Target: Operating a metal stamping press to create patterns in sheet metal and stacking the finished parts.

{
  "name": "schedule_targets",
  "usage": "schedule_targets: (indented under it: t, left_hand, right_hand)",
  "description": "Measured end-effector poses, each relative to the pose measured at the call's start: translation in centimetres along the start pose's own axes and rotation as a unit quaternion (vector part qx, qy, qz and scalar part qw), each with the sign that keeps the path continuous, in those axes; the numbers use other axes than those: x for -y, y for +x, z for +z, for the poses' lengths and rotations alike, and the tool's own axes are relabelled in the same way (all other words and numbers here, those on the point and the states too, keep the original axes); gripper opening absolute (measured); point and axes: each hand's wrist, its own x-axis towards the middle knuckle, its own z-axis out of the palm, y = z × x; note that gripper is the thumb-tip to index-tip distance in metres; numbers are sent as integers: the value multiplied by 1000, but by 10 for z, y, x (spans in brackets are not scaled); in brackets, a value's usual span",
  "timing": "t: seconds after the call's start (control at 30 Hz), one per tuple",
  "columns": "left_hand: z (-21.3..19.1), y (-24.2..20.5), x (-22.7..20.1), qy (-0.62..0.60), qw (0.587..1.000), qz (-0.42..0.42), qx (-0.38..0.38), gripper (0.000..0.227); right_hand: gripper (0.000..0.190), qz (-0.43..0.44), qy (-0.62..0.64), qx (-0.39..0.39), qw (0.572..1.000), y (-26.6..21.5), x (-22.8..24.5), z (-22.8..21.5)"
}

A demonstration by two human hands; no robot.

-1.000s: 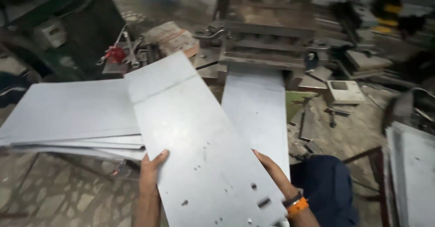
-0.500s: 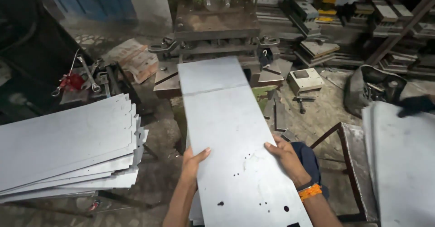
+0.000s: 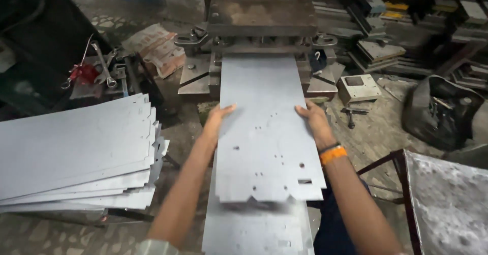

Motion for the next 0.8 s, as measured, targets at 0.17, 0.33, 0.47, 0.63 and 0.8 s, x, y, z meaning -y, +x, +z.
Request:
schedule_targets:
  t: [0.17,0.33,0.47,0.63,0.8]
  left_hand:
    - [-23,161,12,96,995,1,-38,50]
    - [-6,173,-10,86,995,17,-47,46]
    - [-3,172,-10,169,983,16,-66,48]
    - [2,165,-13,163,985,22,-58,43]
    - [6,168,-11,133,989,40,-46,37]
  right_hand:
    - [51,-12,-10,22,1000,161,-51,2]
    - [51,-28,16,21,999,165,-23,21]
    - [45,-55,35,24,998,162,-25,23]
    - [40,-71,41,32,996,180,-37,15]
    - [39,-96,48,12,994,187,-39,6]
